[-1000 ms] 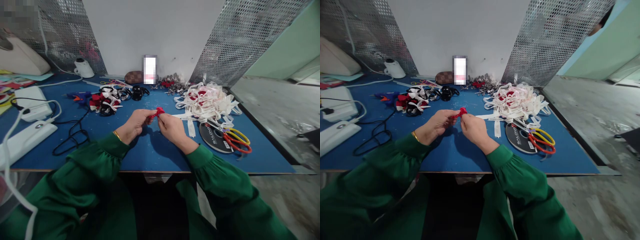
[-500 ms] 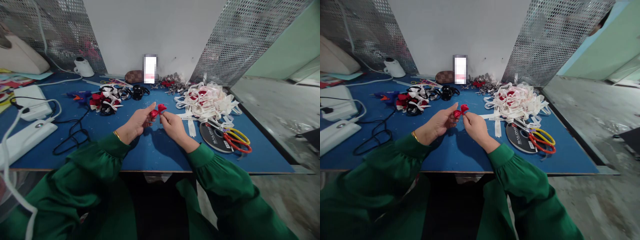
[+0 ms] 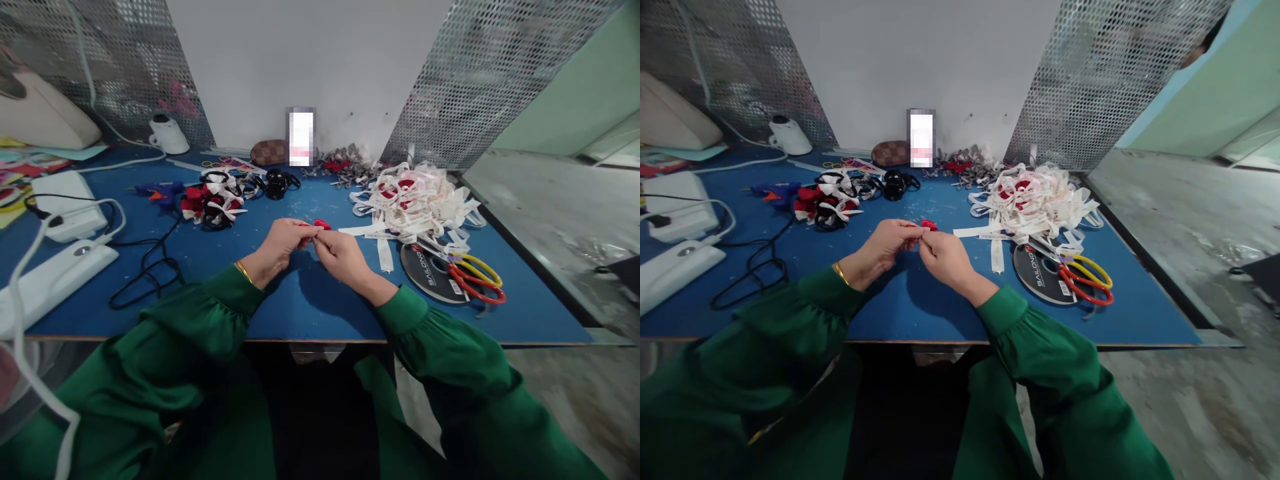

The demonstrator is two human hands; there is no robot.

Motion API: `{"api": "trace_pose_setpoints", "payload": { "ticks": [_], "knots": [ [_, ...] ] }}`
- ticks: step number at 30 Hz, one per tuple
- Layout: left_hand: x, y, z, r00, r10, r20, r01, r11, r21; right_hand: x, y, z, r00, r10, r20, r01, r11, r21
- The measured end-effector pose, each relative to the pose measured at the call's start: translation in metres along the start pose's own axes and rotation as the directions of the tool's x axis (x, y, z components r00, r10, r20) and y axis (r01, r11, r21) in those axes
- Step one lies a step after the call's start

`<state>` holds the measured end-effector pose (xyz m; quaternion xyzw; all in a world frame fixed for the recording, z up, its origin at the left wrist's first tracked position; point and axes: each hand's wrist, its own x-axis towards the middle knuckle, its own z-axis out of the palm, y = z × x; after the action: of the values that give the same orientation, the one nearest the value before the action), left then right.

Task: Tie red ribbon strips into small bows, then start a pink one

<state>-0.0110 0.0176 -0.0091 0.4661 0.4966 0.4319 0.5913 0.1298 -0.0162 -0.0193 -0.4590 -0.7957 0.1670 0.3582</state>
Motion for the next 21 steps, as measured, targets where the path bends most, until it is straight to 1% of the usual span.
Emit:
{"api": "trace_pose_setpoints", "payload": {
  "ticks": [3, 6, 8, 10, 11, 13, 15, 19, 21],
  "knots": [
    [0.002, 0.001, -0.001, 1.000, 0.025, 0.015, -0.025, 1.000, 0.011, 0.000, 0.001, 0.000, 0.998, 0.059, -0.011, -0.058, 0.994, 0.089],
    [0.003, 0.003, -0.002, 0.997, 0.076, 0.019, -0.076, 0.997, 0.022, 0.002, 0.005, -0.005, 0.984, 0.178, 0.018, -0.179, 0.968, 0.175],
    [0.003, 0.005, -0.003, 0.994, 0.111, 0.008, -0.111, 0.993, 0.035, 0.004, 0.009, -0.010, 0.958, 0.286, -0.005, -0.274, 0.925, 0.263],
    [0.003, 0.005, -0.004, 0.991, 0.129, 0.021, -0.131, 0.989, 0.062, 0.007, 0.013, -0.013, 0.923, 0.382, -0.043, -0.335, 0.854, 0.399],
    [0.002, 0.005, -0.004, 0.991, 0.132, 0.036, -0.135, 0.988, 0.081, 0.008, 0.014, -0.014, 0.907, 0.418, -0.041, -0.350, 0.805, 0.479],
    [0.001, 0.003, -0.003, 0.989, 0.130, 0.077, -0.139, 0.982, 0.126, 0.009, 0.015, -0.015, 0.887, 0.461, 0.005, -0.366, 0.698, 0.615],
    [0.000, 0.002, -0.002, 0.986, 0.121, 0.114, -0.139, 0.977, 0.165, 0.010, 0.016, -0.013, 0.874, 0.484, 0.033, -0.365, 0.612, 0.702],
    [-0.002, 0.001, -0.001, 0.981, 0.084, 0.175, -0.119, 0.973, 0.197, 0.010, 0.016, -0.009, 0.851, 0.524, -0.009, -0.324, 0.539, 0.778],
    [-0.002, 0.001, -0.001, 0.977, 0.056, 0.204, -0.096, 0.977, 0.190, 0.010, 0.015, -0.006, 0.831, 0.556, 0.002, -0.333, 0.496, 0.802]
  ]
}}
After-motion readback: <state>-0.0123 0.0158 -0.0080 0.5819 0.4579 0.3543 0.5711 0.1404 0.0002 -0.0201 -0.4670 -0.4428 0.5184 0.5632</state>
